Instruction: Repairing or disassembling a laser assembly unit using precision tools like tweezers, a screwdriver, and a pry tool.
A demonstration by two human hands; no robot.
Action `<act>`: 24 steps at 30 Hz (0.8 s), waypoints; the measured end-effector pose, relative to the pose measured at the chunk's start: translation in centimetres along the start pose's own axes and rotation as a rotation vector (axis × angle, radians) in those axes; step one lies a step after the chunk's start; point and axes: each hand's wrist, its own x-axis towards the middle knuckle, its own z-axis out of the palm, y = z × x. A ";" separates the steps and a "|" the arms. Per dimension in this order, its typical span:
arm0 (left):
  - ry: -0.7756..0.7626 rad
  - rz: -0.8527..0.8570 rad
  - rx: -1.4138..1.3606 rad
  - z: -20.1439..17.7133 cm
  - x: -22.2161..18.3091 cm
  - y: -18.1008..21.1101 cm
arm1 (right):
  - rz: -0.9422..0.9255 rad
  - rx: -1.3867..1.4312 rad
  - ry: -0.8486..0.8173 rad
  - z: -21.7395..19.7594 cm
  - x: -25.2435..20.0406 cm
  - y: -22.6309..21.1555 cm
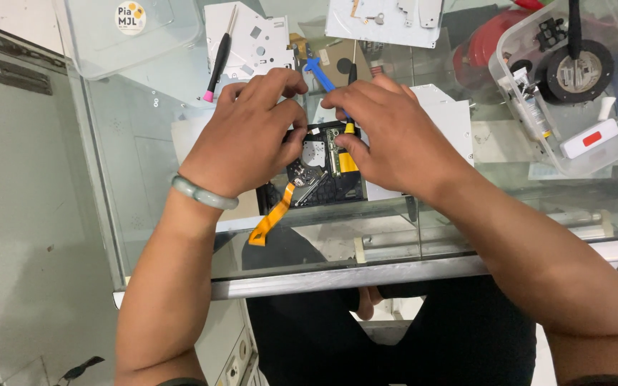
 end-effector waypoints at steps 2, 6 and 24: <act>-0.026 0.008 -0.081 -0.2 -0.3 -0.3 | -0.026 -0.026 0.021 0.3 -0.3 0.4; -0.083 0.035 -0.255 -0.3 -1.0 -1.3 | -0.090 -0.086 0.039 0.3 -0.3 0.6; -0.050 0.015 -0.258 0.7 -1.6 -1.0 | -0.200 -0.112 0.099 0.3 -0.3 0.4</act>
